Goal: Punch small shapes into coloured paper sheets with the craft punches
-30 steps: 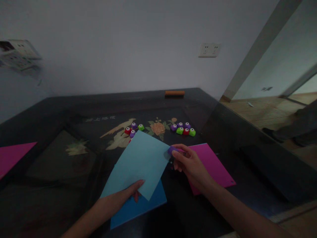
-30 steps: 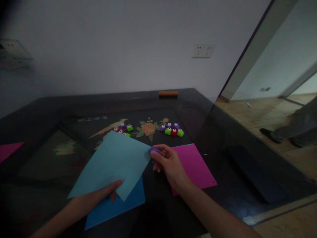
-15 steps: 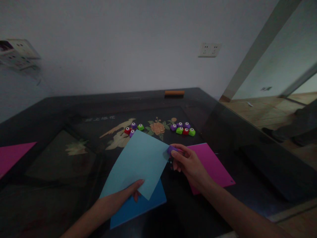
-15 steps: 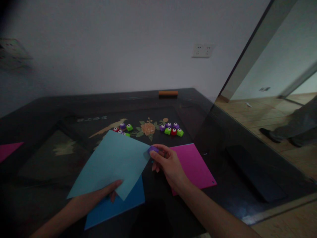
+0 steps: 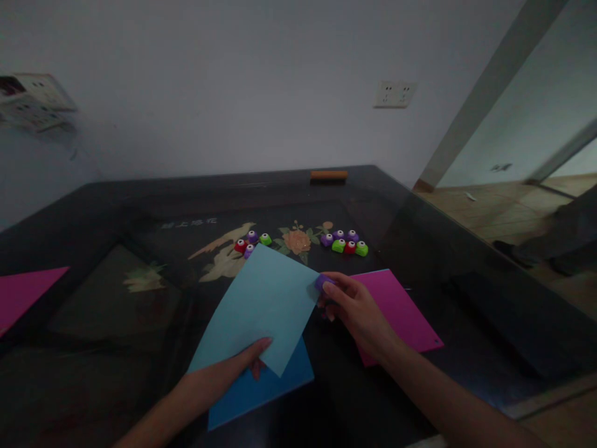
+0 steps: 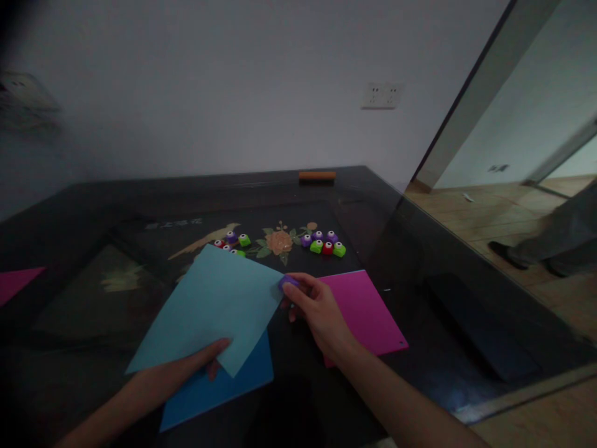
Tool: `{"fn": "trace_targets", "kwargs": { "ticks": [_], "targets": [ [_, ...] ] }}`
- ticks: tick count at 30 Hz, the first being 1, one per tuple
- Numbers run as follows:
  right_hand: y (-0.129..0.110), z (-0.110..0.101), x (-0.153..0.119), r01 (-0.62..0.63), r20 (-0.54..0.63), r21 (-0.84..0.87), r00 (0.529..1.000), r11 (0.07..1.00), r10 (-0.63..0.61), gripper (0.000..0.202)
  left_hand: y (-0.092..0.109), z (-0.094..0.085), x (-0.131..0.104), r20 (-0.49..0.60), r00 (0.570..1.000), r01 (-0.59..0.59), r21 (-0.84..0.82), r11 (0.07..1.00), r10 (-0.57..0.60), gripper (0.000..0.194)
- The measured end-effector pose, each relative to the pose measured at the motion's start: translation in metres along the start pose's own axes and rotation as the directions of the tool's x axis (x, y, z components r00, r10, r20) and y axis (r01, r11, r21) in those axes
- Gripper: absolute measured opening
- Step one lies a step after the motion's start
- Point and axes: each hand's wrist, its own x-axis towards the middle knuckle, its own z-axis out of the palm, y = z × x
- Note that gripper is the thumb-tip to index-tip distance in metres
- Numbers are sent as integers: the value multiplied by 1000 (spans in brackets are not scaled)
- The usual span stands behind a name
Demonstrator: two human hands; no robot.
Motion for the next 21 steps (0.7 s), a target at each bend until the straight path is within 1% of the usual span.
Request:
{"fn": "trace_targets", "kwargs": {
  "ticks": [4, 9, 14, 17, 21],
  "targets": [
    [-1, 0, -1, 5, -3, 3, 1000, 1000, -5, 35, -3, -1, 1, -7, 1000, -13, 28, 1000, 13, 52],
    [-1, 1, 0, -7, -12, 16, 1000, 1000, 7, 36, -5, -1, 1, 16, 999, -46, 49, 998, 45, 48],
    [-1, 2, 0, 5, -15, 38, 1000, 999, -5, 36, 4, 0, -1, -9, 999, 43, -7, 999, -43, 52],
    [-2, 3, 0, 11, -31, 48, 999, 999, -9, 34, 8, 0, -2, -3, 1000, 20, -24, 1000, -20, 50],
    [-2, 3, -1, 15, -42, 55, 999, 998, -12, 33, 9, -1, -3, -4, 1000, -7, -27, 1000, 7, 50]
  ]
}}
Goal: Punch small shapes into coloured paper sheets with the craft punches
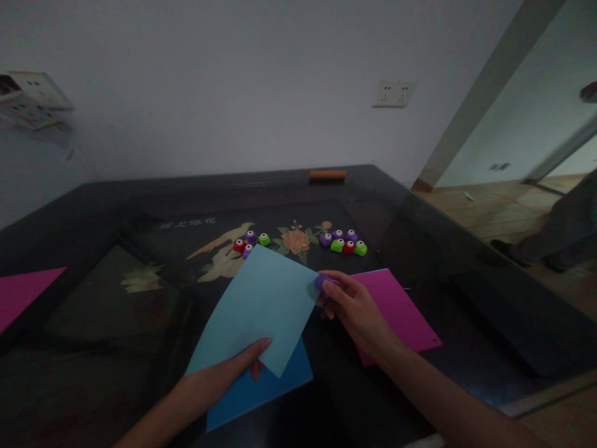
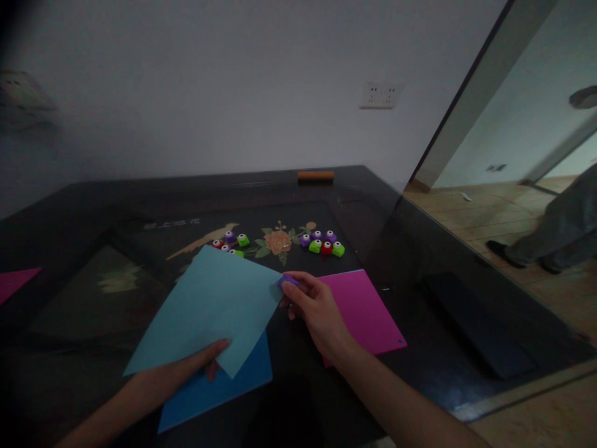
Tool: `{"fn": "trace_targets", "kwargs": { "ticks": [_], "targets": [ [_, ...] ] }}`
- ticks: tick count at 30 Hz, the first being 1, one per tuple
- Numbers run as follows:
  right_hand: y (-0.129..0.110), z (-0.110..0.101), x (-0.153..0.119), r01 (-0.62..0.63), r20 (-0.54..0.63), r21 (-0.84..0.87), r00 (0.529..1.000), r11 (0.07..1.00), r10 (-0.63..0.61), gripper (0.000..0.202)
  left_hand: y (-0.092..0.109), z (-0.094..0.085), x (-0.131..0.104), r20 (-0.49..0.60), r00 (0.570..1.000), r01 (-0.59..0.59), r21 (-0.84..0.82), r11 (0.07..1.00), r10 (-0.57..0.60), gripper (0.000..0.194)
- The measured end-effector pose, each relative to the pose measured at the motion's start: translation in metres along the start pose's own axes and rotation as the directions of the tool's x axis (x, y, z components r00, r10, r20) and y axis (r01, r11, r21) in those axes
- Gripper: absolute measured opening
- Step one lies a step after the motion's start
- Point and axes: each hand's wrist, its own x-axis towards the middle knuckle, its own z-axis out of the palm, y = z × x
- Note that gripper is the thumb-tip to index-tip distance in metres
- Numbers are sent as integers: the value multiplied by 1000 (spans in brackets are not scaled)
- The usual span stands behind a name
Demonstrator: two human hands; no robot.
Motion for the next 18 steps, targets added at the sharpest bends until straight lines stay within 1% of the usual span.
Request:
{"fn": "trace_targets", "kwargs": {
  "ticks": [3, 8, 13, 18],
  "targets": [
    [1, -1, 1, 6, 7, -2, 1000, 1000, -6, 33, -1, 0, 1, -7, 1000, 1, 7, 1000, -1, 51],
    [1, -1, 1, 5, -2, -24, 1000, 1000, -6, 35, -3, 1, 2, -6, 998, 57, -2, 998, -57, 51],
    [0, -1, 0, -1, -1, -46, 1000, 999, 1, 36, -2, 1, 1, -1, 999, 42, 7, 999, -42, 49],
    [-1, -3, 0, -20, 16, -57, 1000, 998, 21, 35, 0, 0, 0, -7, 999, 52, -12, 999, -53, 51]
  ]
}}
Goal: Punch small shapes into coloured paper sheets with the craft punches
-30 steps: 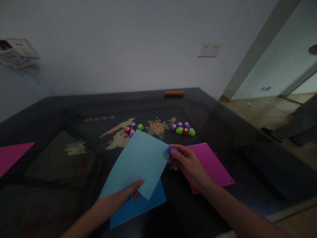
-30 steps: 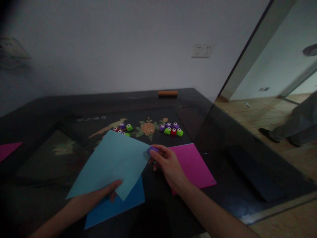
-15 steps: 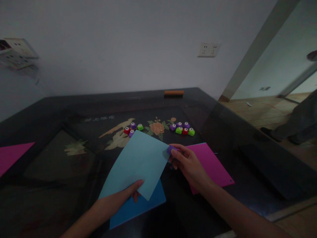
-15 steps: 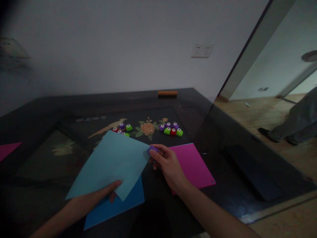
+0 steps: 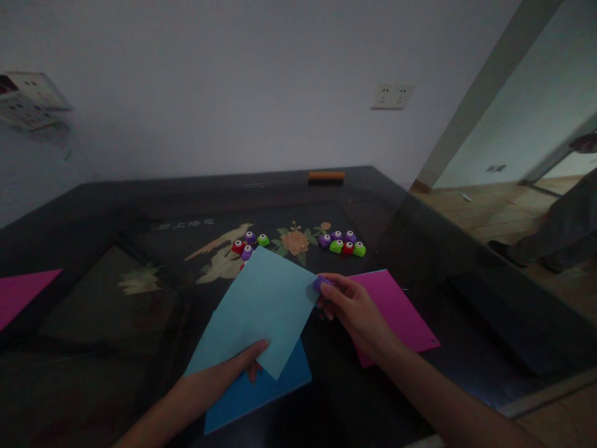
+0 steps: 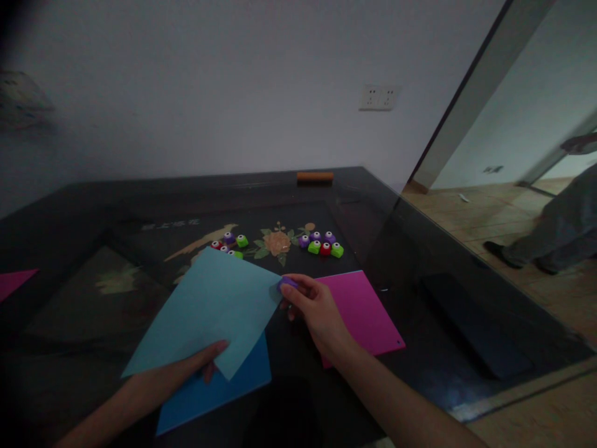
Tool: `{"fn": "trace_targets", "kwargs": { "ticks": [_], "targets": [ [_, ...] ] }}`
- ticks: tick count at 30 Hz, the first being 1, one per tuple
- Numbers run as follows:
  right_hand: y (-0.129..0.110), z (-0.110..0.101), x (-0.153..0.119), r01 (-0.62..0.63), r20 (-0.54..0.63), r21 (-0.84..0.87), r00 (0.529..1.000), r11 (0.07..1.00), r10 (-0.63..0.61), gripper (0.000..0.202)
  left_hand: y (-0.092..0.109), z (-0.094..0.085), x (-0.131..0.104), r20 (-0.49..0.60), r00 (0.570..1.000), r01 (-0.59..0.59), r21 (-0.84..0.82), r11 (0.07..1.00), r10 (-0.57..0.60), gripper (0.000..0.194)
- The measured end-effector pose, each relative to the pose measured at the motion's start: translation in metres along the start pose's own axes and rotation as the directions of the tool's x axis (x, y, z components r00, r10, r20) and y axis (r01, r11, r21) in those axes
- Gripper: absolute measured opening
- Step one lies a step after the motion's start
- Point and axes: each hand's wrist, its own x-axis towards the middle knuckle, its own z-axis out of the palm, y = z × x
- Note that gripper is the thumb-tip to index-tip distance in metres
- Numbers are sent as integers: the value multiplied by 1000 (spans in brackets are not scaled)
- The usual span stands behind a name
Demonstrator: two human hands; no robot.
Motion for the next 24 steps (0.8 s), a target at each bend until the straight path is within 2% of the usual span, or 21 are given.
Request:
{"fn": "trace_targets", "kwargs": {
  "ticks": [7, 14, 24],
  "targets": [
    [0, 0, 1, -3, -3, 10, 1000, 1000, 3, 35, -4, 0, 2, 7, 999, -46, 44, 998, 45, 53],
    [0, 0, 1, 2, -6, 7, 1000, 1000, -2, 36, -4, 0, 1, -6, 1000, 16, 4, 1000, -16, 52],
    [1, 0, 1, 14, -30, 11, 999, 1000, -14, 34, 1, 0, 0, 40, 999, 3, -3, 1000, -3, 52]
  ]
}}
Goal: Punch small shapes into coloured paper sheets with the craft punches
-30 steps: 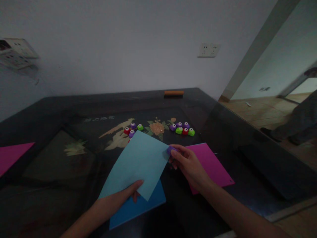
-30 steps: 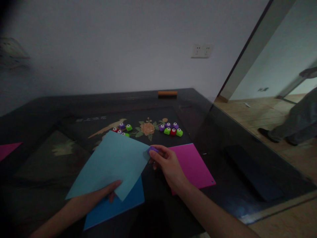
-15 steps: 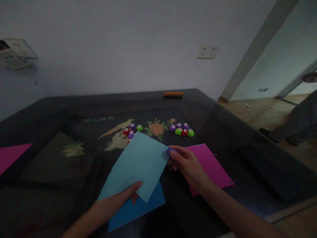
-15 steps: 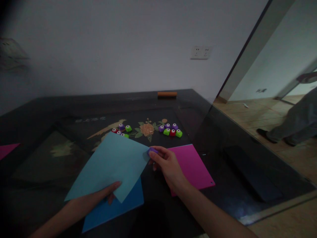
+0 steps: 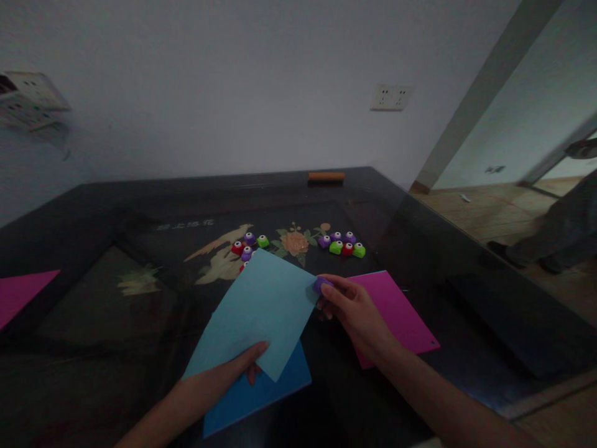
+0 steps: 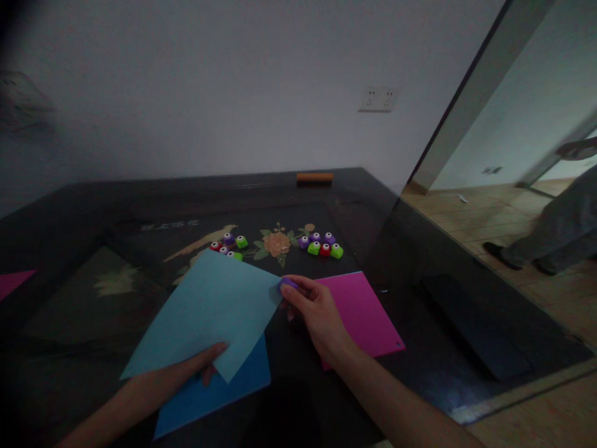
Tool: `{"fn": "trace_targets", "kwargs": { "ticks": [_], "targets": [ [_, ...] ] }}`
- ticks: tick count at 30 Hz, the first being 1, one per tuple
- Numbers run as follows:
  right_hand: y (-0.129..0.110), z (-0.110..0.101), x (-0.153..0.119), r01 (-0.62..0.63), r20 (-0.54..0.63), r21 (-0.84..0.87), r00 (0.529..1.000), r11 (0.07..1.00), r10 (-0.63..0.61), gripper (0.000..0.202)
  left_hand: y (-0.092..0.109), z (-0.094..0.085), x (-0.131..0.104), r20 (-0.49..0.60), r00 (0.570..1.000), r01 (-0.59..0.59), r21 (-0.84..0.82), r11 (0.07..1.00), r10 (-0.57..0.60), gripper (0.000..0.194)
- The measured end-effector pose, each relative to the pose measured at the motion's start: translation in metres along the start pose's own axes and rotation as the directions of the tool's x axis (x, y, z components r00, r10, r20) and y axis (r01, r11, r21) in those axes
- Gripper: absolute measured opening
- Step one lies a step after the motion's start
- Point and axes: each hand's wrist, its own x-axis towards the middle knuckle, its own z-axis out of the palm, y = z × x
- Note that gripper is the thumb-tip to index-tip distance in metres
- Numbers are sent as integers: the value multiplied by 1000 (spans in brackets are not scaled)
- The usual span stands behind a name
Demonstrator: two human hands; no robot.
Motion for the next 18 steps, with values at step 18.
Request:
{"fn": "trace_targets", "kwargs": {
  "ticks": [18],
  "targets": [
    [1, 0, 0, 8, 18, -4, 1000, 1000, -8, 33, 1, 1, 0, -47, 999, 6, -28, 1000, -8, 50]
  ]
}}
